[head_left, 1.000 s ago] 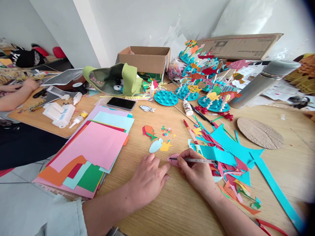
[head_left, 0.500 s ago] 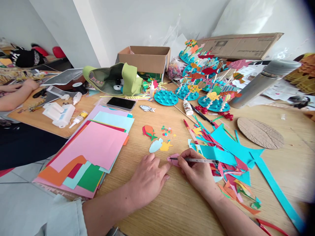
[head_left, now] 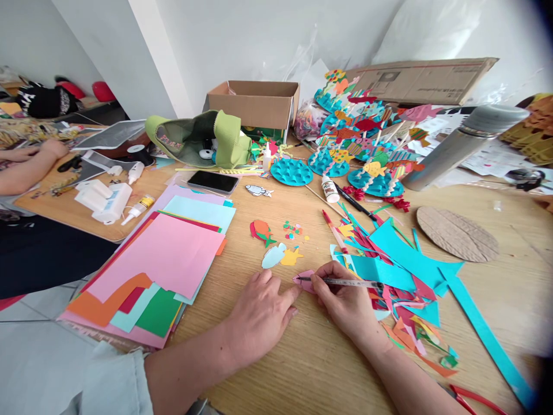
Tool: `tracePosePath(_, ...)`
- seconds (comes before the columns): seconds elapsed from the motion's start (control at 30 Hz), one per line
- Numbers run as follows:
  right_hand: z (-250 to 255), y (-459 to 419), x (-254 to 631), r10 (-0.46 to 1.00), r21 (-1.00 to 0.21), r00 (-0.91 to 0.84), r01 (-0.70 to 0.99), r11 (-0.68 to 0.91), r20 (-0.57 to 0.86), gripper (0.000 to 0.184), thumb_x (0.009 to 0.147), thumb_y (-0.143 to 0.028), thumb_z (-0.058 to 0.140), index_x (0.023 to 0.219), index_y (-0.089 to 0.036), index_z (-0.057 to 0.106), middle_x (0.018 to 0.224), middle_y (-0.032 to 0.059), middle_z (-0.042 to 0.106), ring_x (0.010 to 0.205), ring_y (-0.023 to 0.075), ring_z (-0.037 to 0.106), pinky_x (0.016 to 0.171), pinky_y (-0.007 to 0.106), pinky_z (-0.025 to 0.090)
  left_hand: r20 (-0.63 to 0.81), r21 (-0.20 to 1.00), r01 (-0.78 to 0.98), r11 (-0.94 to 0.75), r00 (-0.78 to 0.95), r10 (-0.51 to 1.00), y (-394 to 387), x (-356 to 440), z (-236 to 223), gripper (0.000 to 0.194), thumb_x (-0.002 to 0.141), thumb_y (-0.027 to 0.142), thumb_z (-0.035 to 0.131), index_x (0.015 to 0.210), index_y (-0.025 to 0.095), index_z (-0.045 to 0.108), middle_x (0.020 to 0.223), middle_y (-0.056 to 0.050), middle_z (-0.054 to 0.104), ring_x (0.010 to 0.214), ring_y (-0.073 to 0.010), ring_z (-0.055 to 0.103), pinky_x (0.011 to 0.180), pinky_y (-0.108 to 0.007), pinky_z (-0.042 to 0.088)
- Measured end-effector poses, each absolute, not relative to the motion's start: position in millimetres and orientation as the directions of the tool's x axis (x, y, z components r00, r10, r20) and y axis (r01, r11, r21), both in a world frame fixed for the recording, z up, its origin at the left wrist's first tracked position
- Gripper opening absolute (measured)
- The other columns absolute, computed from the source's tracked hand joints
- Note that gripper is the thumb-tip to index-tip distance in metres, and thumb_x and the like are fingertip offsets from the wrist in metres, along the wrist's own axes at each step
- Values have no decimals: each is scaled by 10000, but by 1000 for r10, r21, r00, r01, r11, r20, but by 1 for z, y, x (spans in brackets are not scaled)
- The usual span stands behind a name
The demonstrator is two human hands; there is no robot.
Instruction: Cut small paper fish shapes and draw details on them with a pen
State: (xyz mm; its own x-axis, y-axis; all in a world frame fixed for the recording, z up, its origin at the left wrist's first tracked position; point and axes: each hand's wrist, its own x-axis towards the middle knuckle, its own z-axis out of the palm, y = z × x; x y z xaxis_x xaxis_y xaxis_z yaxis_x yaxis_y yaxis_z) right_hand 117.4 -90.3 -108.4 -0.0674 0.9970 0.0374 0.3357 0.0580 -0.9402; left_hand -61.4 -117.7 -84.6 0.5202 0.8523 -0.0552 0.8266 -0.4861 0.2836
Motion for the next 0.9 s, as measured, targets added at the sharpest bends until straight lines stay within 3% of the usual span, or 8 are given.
tracePosePath(0.5,-114,-91,121,999,-940,-3,336,50,52,224,835,-376,595,699,-213,522,514,-34,524,420,113,459,395,231,349,-52,289,819,-495,530,847,-119,-62,-85,287,918,294,535,1200,254,566,913,-50,568,975,-234,496,883,-403,439)
tracePosePath(0.9,-108,-89,116,998,-952,-57,305,31,14,221,805,-384,633,693,-214,545,561,-5,592,448,128,498,396,237,348,-62,284,825,-489,524,849,-118,-62,-83,269,911,288,549,1175,242,574,918,-52,568,970,-234,498,865,-394,449)
